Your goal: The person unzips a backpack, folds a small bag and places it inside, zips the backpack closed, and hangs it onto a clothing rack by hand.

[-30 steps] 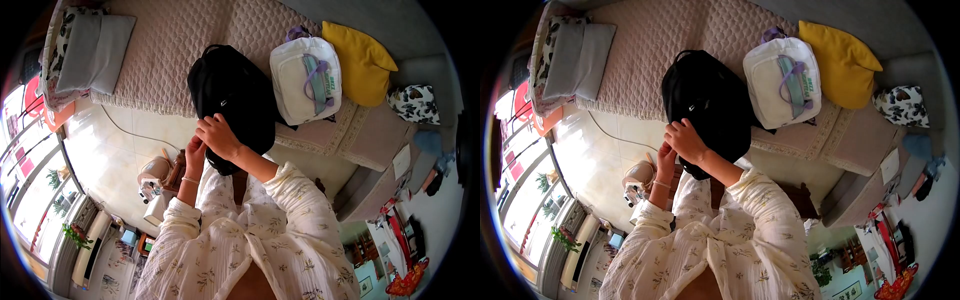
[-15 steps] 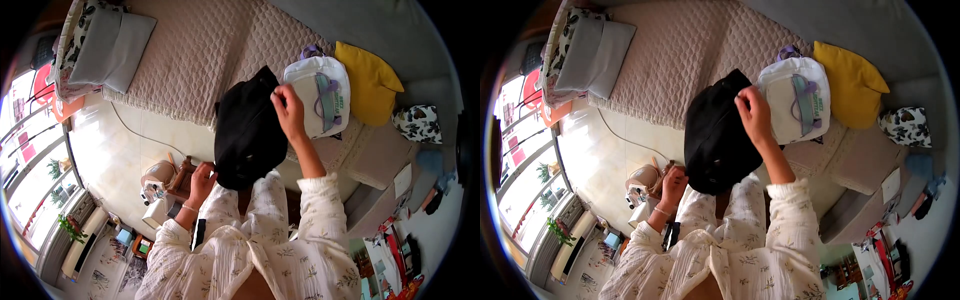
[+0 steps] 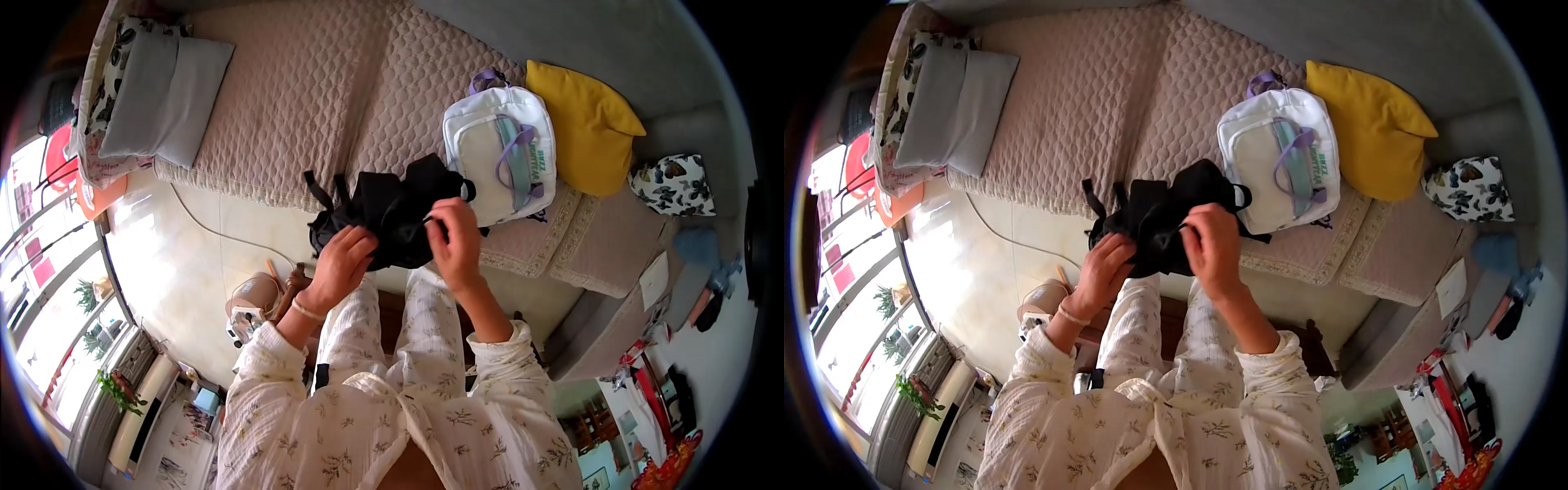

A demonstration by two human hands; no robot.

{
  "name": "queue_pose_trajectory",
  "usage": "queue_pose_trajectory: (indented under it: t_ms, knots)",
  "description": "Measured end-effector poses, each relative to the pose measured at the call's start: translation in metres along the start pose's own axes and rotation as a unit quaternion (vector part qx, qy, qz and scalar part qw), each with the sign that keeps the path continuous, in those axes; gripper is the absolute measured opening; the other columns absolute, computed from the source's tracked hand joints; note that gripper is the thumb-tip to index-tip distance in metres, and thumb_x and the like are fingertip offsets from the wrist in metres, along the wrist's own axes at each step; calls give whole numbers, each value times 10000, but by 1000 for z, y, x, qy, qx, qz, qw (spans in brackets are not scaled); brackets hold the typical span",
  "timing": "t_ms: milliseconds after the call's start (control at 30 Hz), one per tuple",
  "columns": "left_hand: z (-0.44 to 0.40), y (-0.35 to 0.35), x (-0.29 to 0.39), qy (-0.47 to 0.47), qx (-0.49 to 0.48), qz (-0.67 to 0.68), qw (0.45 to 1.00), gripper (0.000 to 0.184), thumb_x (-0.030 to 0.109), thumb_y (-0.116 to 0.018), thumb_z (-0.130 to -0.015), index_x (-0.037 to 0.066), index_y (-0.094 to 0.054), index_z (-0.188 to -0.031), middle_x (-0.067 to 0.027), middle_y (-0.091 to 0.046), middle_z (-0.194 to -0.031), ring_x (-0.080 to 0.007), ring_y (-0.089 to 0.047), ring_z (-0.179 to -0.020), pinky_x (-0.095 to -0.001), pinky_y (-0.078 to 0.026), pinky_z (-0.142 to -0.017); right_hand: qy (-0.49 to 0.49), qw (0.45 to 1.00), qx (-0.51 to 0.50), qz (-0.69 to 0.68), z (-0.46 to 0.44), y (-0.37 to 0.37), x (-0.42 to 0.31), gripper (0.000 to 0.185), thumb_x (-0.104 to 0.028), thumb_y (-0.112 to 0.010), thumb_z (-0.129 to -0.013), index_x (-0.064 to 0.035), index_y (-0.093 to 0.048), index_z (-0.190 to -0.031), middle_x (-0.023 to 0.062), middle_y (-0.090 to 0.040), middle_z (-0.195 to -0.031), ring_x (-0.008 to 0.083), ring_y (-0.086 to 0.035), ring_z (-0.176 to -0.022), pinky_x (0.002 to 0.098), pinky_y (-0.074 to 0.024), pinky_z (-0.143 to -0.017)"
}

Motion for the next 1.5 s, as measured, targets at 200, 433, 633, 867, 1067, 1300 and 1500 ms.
queue_pose_trajectory:
  t_ms: [200, 433, 633, 867, 1067, 1300, 1500]
  knots:
    - [17, 83, 49, -63, -10, -79, 995, 304, -34, -624, -613, 12, -610, -913, -134, -584, -887, -316, -567, -719, -384, -476, -599, -317, 926, 124, -163, 86, 34, 144, 94, -55, -636, -840, -47, -542, -846, 15, -531, -742, 130, -525, -693, 263, -435, -670]
    - [-59, 139, 120, -129, -130, -228, 956, 191, 23, -626, -647, 33, -631, -838, -96, -598, -841, -260, -584, -742, -356, -477, -648, -553, 730, -5, -402, 209, -104, 135, 67, -95, -631, -860, -89, -573, -826, 5, -598, -752, 111, -586, -685, 247, -495, -657]
    - [-163, 42, 16, -100, -13, -297, 950, 306, 62, -653, -759, 71, -621, -1062, -107, -595, -1133, -298, -547, -1080, -379, -452, -924, -327, 930, -95, -141, 172, -114, 221, 147, -207, -675, -858, -80, -608, -887, 23, -634, -767, 132, -608, -677, 284, -490, -654]
    - [-102, -181, -120, 175, -60, 113, 976, 766, 317, -796, -701, 13, -441, -1308, -202, -529, -1242, -330, -534, -1130, -390, -428, -966, -233, 935, 216, 159, 54, 172, 361, 553, -405, -749, -763, -7, -547, -1090, 142, -569, -1093, 282, -549, -1016, 378, -435, -868]
    - [-106, -294, -208, 389, 19, 227, 893, 1120, 474, -885, -541, -84, -327, -1336, -251, -491, -1269, -317, -510, -1160, -398, -414, -979, -438, 897, -55, 31, 28, 167, 446, 694, -501, -745, -730, 17, -581, -1162, 143, -640, -1086, 279, -594, -1011, 371, -438, -879]
    - [-124, -324, -215, 407, 60, 379, 829, 893, 337, -877, -615, -40, -407, -1273, -147, -590, -1138, -219, -588, -1032, -335, -479, -885, -398, 900, -81, -160, 15, 151, 457, 563, -384, -716, -795, -7, -596, -1196, 106, -629, -1148, 227, -581, -1057, 341, -431, -931]
    - [-132, -332, -177, 400, 115, 496, 762, 534, 194, -809, -737, 18, -573, -1181, -92, -656, -1046, -209, -637, -932, -322, -515, -814, -397, 885, -134, -204, 29, 112, 458, 418, -213, -734, -773, -21, -626, -1128, 124, -669, -1056, 197, -634, -932, 302, -492, -787]
Point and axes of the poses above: each hand's wrist, its own z-axis away from the middle knuckle, its own y-axis out of the back of the hand, x = y × z, the point moved 10 cm from there along -z, towards the middle knuckle
